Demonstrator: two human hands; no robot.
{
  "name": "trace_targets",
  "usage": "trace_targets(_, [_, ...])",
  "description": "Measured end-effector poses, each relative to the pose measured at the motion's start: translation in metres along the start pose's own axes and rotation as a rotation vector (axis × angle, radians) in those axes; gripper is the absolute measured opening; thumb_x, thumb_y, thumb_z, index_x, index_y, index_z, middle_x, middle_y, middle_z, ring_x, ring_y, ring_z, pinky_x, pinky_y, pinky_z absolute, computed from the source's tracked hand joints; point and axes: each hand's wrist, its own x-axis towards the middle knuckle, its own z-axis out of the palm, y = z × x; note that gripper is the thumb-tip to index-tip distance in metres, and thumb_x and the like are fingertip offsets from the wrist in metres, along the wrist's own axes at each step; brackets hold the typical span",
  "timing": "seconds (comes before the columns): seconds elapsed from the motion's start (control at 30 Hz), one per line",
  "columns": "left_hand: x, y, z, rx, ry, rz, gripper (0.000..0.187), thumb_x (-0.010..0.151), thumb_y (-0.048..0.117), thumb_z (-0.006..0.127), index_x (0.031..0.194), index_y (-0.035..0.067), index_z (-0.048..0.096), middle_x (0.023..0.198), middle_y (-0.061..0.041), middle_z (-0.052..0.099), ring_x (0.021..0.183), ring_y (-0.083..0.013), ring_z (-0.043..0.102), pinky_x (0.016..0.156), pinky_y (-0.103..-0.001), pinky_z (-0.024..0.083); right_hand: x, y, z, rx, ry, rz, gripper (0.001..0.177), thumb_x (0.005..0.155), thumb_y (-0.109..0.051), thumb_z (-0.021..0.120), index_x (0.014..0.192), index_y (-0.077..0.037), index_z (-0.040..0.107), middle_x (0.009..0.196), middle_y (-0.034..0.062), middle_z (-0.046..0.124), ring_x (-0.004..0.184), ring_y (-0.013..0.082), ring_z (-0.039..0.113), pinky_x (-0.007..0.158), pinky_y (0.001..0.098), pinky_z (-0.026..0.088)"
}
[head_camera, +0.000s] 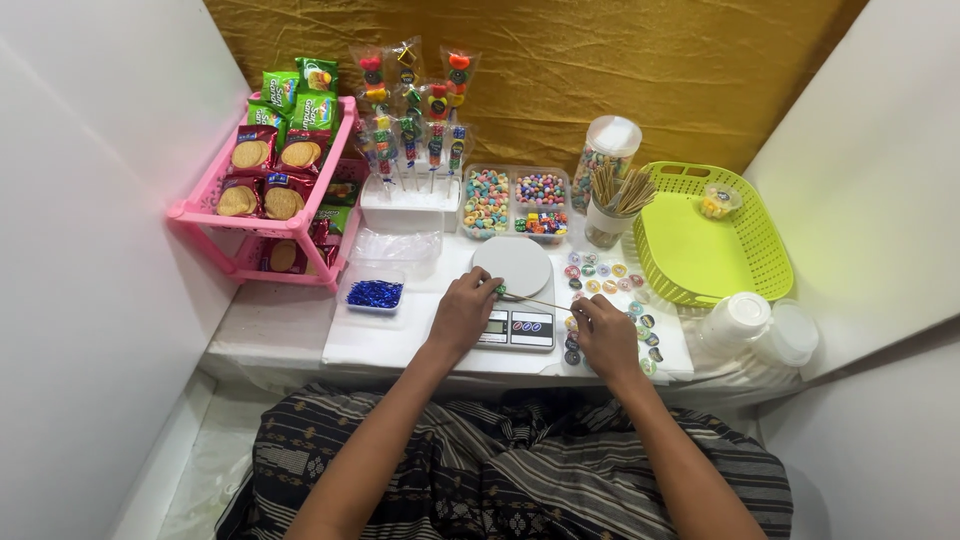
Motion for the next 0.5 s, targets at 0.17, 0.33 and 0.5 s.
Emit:
trace_targets(0.17, [-0.003, -0.004, 0.013, 0.001, 0.046, -0.043, 0.023, 0.102, 0.014, 0.057, 0.119, 0.012, 0.071, 0.103, -0.003, 0.062, 0.094, -0.0192, 0.07, 0.086, -0.033, 0.055, 0.0, 0.002, 0.001, 0.031, 0.012, -0.018, 0.006, 0.095, -0.013, 0.068, 0.096, -0.016, 0.073, 0.077, 0.0056, 0.068, 0.062, 0.0242, 0.07, 0.059, 0.0354, 0.057])
trace_targets(0.33, [-0.001, -0.004, 0.018, -0.013, 0.068, -0.075, 0.023, 0.105, 0.017, 0.053, 0.117, 0.013, 0.072, 0.101, -0.002, 0.062, 0.091, -0.0169, 0.069, 0.084, -0.032, 0.055, 0.0, 0.003, 0.005, 0.056, 0.026, -0.014, 0.006, 0.096, -0.013, 0.069, 0.096, -0.015, 0.074, 0.076, 0.0062, 0.069, 0.062, 0.0247, 0.07, 0.058, 0.0345, 0.056])
trace_targets(0.5, [-0.001, -0.006, 0.021, -0.006, 0.074, -0.062, 0.02, 0.104, 0.018, 0.054, 0.113, 0.017, 0.072, 0.098, 0.001, 0.06, 0.09, -0.0162, 0.067, 0.082, -0.032, 0.053, 0.0, 0.002, 0.01, 0.073, 0.054, -0.058, 0.006, 0.096, -0.013, 0.068, 0.095, -0.017, 0.074, 0.075, 0.0038, 0.069, 0.059, 0.0236, 0.069, 0.056, 0.0347, 0.056])
